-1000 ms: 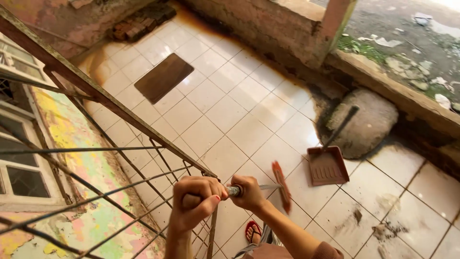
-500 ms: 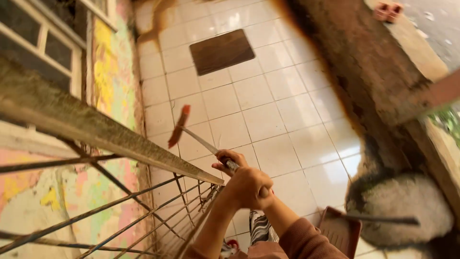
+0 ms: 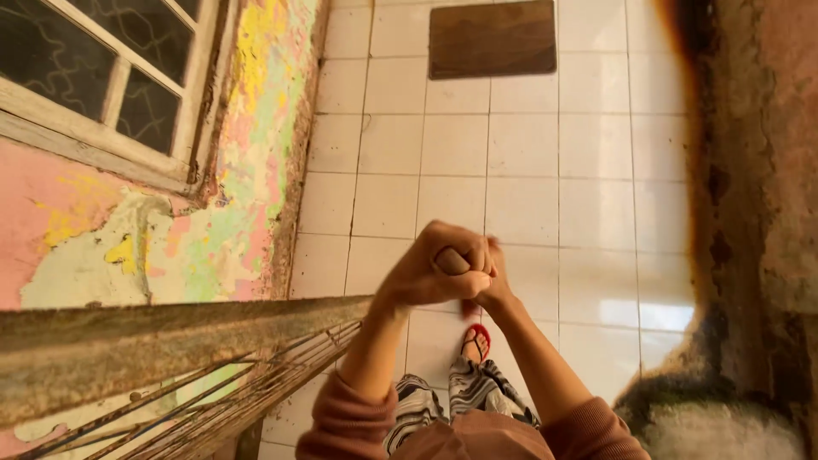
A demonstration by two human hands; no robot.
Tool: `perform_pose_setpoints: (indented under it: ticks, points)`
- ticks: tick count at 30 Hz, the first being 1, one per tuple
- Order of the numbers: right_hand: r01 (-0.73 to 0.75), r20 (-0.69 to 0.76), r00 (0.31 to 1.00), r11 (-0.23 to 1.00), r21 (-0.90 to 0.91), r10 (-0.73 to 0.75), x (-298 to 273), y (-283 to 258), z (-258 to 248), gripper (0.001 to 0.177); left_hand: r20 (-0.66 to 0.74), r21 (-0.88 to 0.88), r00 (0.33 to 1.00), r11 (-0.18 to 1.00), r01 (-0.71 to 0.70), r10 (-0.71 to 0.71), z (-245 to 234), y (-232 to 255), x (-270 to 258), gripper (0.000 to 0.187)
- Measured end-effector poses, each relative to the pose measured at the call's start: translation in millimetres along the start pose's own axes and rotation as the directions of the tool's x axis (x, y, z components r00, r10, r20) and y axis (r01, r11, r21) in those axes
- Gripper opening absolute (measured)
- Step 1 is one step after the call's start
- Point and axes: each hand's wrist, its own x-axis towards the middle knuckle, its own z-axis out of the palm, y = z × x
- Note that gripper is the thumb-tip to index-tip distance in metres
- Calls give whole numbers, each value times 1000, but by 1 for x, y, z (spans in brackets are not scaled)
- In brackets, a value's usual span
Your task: The recorder is sweeping a tiled porch and balcony area using a broom and dustpan to collect dirt and debris.
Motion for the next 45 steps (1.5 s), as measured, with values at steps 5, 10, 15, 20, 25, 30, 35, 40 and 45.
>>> perform_pose_setpoints:
  ticks: [5,10,15,20,25,30,35,40,45]
  points:
    - [27,-99,991,856,-516,-91,30,-14,9,18,-264,-47,963,996,-71,57,-7,20,1,19]
    - [121,-93,976,841,-527,-199,63,-72,91,21,-225,246,950,956,-160,217,-5,103,11,20]
    - [211,-75,952,812,-545,-297,131,-76,105,27,-225,645,974,755,120,38,-45,8,29,19]
    - [222,179,972,853,-472,-154,232,45,41,21,-256,808,939,584,78,228,-106,-142,45,17]
    - [278,172,961,753,-596,-218,320,66,26,11,-293,634,930,773,17,220,-184,-55,90,20]
    - [347,108,937,857,-380,-331,329,68,61,15,-560,214,800,971,-108,213,-225,7,82,23]
    - [347,306,927,807,-478,-217,333,14,119,23,-693,459,655,885,79,301,-230,79,72,20]
    - [250,447,893,889,-383,-59,369,19,170,23,-680,620,678,711,331,278,-259,-5,65,20]
    - [251,622,782,889,-384,47,364,54,159,29,-819,320,573,831,454,3,-245,-48,31,19]
